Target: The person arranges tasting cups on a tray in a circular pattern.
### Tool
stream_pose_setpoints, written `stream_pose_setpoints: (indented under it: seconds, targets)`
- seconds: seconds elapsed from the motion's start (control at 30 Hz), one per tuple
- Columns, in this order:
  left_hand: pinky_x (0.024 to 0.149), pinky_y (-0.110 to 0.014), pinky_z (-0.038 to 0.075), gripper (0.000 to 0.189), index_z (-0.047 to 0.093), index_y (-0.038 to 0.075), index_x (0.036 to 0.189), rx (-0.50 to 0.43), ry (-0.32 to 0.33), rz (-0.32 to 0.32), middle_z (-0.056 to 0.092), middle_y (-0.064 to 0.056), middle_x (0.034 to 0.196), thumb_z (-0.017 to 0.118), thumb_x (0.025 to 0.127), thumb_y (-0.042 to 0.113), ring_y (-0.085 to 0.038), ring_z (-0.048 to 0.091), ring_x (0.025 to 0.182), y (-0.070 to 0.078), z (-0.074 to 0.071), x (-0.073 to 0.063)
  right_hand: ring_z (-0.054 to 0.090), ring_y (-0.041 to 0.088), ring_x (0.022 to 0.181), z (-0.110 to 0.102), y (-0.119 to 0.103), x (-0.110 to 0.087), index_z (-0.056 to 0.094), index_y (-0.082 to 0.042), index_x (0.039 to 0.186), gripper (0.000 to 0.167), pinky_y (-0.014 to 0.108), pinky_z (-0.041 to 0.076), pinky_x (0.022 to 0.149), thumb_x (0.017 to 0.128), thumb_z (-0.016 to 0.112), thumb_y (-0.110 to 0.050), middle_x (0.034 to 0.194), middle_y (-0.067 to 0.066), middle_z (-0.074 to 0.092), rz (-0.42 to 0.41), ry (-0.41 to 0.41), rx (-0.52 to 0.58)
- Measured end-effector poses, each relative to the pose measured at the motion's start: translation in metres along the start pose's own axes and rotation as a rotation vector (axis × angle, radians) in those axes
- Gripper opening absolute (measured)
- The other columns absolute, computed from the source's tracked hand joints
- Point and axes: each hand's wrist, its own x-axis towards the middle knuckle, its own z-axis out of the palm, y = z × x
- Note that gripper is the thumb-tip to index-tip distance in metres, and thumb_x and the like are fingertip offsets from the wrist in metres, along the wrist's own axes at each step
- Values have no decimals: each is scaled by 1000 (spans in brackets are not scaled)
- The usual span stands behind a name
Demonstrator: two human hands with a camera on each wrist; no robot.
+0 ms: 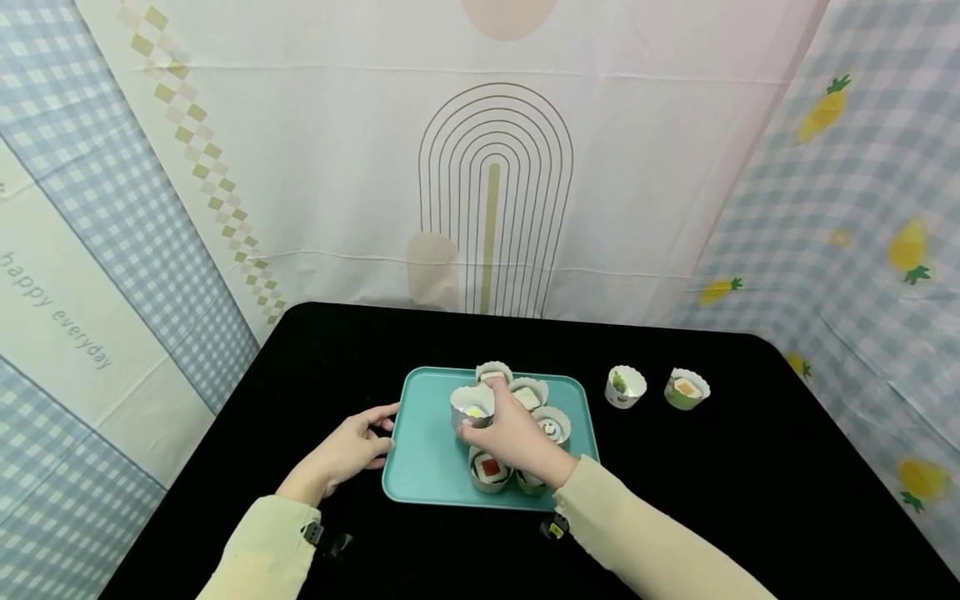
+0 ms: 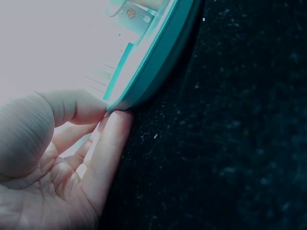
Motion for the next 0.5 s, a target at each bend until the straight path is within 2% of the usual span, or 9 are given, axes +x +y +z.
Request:
stream_pose_setpoints:
  seconds: [0.13, 0.33, 0.5]
  targets:
    - [80, -40, 56, 59, 46, 21, 145, 0, 4, -3, 50, -9, 112, 59, 91, 4, -26, 57, 82, 0, 1, 0, 56, 19, 66, 1, 1, 0, 20, -7, 151, 82, 35, 47, 60, 90, 69, -31, 109, 12, 58, -3, -12, -5]
    - [80, -41, 56, 59, 46, 20, 145, -4, 6, 0, 50, -10, 113, 59, 90, 2, -26, 55, 80, 1, 2, 0, 52, 18, 53, 0, 2, 1, 22, -5, 150, 79, 33, 46, 52, 90, 69, -28, 81, 5, 61, -30, -6, -27]
    - [81, -41, 56, 59, 44, 19, 146, 4, 0, 11, 49, -11, 113, 57, 91, 2, -26, 54, 81, 2, 3, -1, 46, 17, 48, 0, 0, 1, 24, -5, 148, 76, 32, 44, 50, 90, 68, -27, 69, 5, 58, -20, -20, -30]
